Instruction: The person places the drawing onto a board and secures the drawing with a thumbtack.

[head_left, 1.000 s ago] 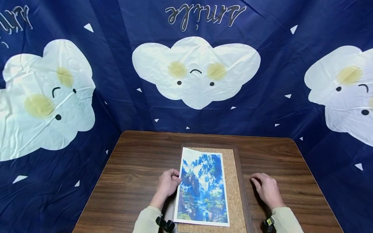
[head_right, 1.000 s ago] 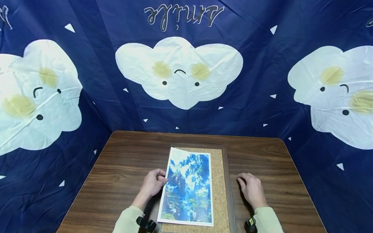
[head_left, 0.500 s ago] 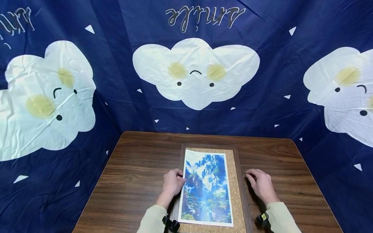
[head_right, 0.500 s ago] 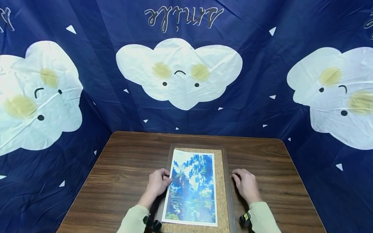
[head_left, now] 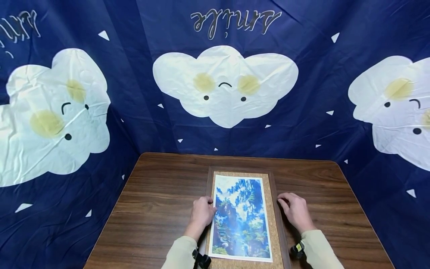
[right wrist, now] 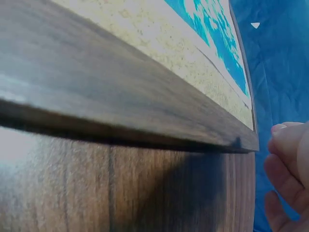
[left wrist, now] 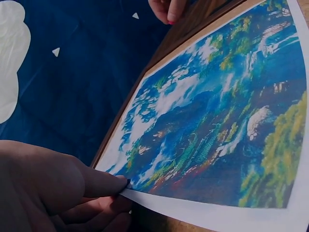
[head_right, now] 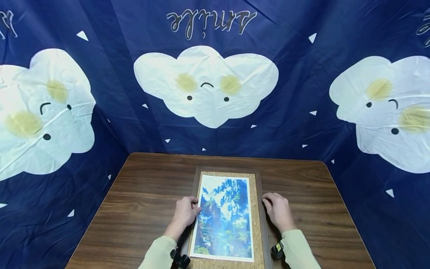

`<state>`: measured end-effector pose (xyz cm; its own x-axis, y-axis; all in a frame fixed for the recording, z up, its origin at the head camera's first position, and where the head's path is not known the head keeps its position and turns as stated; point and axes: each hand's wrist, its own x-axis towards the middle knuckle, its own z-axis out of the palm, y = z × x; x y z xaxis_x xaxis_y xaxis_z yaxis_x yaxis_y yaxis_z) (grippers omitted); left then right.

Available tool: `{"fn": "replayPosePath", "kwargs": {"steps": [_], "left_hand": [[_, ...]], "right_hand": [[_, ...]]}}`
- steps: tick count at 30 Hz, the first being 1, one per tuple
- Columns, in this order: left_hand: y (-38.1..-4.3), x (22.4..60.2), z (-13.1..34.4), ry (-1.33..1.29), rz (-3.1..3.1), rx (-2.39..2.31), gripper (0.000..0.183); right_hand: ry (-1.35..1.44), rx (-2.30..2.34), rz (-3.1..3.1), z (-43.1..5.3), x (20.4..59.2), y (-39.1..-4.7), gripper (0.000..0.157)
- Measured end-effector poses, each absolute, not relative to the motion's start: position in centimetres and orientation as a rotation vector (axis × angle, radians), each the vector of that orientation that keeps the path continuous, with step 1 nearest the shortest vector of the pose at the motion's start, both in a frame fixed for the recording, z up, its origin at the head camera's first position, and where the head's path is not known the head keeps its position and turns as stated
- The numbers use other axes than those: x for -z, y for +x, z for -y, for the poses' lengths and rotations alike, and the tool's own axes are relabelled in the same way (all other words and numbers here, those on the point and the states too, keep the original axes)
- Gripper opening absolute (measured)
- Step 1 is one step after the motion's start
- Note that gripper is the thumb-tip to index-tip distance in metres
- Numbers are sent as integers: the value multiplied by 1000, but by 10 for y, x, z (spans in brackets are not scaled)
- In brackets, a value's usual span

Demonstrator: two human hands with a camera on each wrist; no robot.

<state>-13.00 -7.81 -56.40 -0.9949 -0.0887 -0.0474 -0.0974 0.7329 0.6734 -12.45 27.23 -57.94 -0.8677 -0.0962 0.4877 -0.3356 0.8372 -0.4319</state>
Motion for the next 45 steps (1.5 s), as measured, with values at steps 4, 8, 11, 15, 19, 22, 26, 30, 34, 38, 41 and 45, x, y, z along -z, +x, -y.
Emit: {"fn": "replayPosePath", "kwargs": {"steps": [4, 8, 11, 15, 19, 22, 26, 30, 34, 38, 41, 45], "left_hand": [[-131, 565, 76, -133, -2944, -1103, 28], [-131, 566, 75, -102, -2991, -1078, 27], [-131, 566, 74, -81, -3036, -1044, 25], [-131, 565, 73, -77, -3050, -1029, 25], [-131, 566, 72, -64, -3047, -1032, 24], [-131, 566, 72, -51, -3047, -1031, 25], [-131, 565, 71, -39, -3051, -1017, 29], [-130, 564, 70, -39, -3051, -990, 28], [-129, 564, 69, -47, -3051, -968, 24], [-128, 565, 69, -46, -3054, -957, 21], [-127, 567, 69, -46, -3051, -950, 22], [-126, 567, 69, -52, -3047, -951, 24]], "right_hand": [[319, -736, 2570, -270, 580, -128, 11], [300, -756, 2605, -266, 576, -130, 10], [285, -765, 2626, -264, 573, -132, 9], [284, -765, 2632, -262, 573, -135, 8], [303, -763, 2622, -258, 573, -138, 8], [313, -770, 2617, -255, 573, -141, 8], [324, -788, 2619, -250, 572, -146, 8], [317, -819, 2648, -243, 570, -152, 8], [298, -868, 2680, -236, 567, -159, 8], [292, -922, 2694, -227, 567, -164, 9], [289, -956, 2704, -220, 568, -168, 8], [296, -995, 2706, -212, 570, -174, 7]]}}
